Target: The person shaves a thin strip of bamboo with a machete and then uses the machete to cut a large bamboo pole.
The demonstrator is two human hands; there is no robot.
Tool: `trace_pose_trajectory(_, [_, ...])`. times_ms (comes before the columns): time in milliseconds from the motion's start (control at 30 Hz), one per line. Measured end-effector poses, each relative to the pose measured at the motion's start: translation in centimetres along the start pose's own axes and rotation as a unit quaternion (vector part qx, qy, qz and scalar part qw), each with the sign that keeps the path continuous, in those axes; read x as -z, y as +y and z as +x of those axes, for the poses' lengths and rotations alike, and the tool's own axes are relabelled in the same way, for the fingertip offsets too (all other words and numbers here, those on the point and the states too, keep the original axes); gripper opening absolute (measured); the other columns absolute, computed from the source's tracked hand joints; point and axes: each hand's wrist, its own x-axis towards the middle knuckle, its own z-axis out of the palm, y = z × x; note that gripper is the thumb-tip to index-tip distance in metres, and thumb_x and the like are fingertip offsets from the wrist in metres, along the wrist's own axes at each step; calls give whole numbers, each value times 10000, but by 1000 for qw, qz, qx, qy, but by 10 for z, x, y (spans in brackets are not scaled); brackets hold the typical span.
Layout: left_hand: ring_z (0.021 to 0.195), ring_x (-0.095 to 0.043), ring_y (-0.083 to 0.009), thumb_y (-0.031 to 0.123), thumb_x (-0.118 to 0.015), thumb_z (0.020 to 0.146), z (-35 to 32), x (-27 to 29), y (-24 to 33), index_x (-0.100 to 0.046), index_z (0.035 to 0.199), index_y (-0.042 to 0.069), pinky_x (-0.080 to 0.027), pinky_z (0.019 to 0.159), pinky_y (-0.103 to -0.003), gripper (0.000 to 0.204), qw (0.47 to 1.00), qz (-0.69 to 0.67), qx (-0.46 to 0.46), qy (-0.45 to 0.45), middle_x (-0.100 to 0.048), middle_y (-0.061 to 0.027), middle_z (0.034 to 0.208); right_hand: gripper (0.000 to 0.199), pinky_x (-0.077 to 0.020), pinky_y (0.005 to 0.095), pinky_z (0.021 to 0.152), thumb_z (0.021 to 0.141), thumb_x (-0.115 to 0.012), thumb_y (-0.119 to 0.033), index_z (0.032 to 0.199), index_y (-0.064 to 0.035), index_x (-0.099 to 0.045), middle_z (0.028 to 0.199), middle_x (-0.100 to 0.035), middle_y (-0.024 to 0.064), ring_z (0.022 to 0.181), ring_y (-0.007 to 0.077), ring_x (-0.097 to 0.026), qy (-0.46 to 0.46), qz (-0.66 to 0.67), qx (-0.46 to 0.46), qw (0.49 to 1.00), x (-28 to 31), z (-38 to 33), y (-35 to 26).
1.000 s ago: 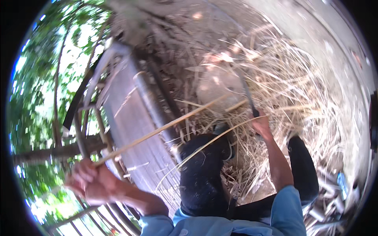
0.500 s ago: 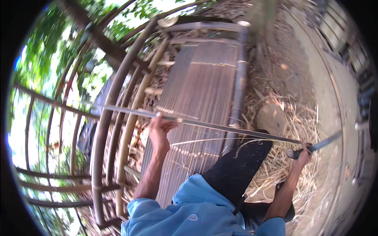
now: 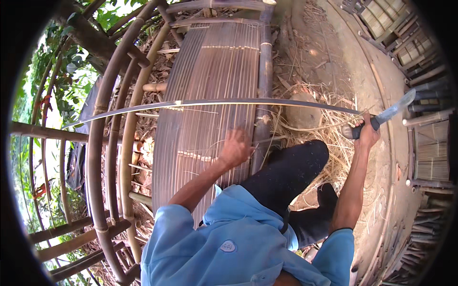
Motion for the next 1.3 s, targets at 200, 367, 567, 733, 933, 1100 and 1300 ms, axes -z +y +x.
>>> trace_pose_trajectory(200, [984, -652, -320, 235, -706, 883, 15, 40, 80, -686, 957, 45, -516, 869, -411, 205, 961, -93, -241, -97, -672, -149, 982, 211, -470, 291, 459, 889, -799, -111, 952, -62, -604, 671, -576, 28, 512, 135, -540, -21, -42, -43, 998, 25, 16, 34])
trace_pose_trajectory(367, [1076, -598, -347, 366, -735, 864, 22, 186, 67, -660, 1056, 40, -463, 945, -501, 385, 964, -9, -143, 225, -629, -173, 1085, 188, -468, 274, 487, 913, -772, -104, 912, -66, -588, 684, -566, 19, 544, 121, -526, -16, -47, -64, 997, 37, 10, 33])
trace_pose_trajectory(567, [925, -672, -313, 723, -493, 937, -12, 255, -98, -738, 1115, 73, -477, 975, -531, 716, 985, 142, 67, 74, -712, -184, 913, 225, -471, 287, 470, 909, -785, -165, 898, -51, -591, 678, -584, 32, 519, 125, -540, -62, -72, -26, 995, 19, 21, 38])
trace_pose_trajectory(733, [610, -695, -328, 707, -649, 850, -12, 268, -112, -804, 948, 93, -545, 595, -445, 641, 982, 116, 88, 121, -693, -159, 648, 272, -471, 287, 449, 915, -757, -271, 960, -40, -622, 710, -635, 85, 523, 115, -575, -136, -306, -9, 942, -5, 13, 9])
trace_pose_trajectory(933, [703, -713, -341, 418, -734, 909, -3, 261, -56, -784, 1099, 120, -561, 644, -409, 357, 977, 72, 83, 181, -745, -157, 812, 355, -465, 328, 542, 914, -758, -295, 1076, -23, -598, 732, -589, 33, 599, 144, -556, -165, -348, 95, 918, -79, -52, 24])
trace_pose_trajectory(1100, [527, -624, -291, 179, -730, 914, -30, 265, -29, -773, 1095, 62, -485, 523, -385, 220, 965, 65, 149, 207, -670, -164, 670, 414, -524, 408, 716, 905, -728, -367, 1124, -22, -664, 853, -671, 151, 761, 276, -666, -247, -385, 42, 888, -81, -56, 26])
trace_pose_trajectory(1300, [547, -655, -274, 150, -719, 913, -114, 253, -30, -774, 1100, 60, -490, 530, -384, 215, 925, 41, 283, 250, -676, -174, 683, 397, -526, 459, 837, 816, -787, -281, 1102, -44, -647, 988, -697, 185, 944, 374, -679, -291, -492, 163, 804, -109, -81, 40])
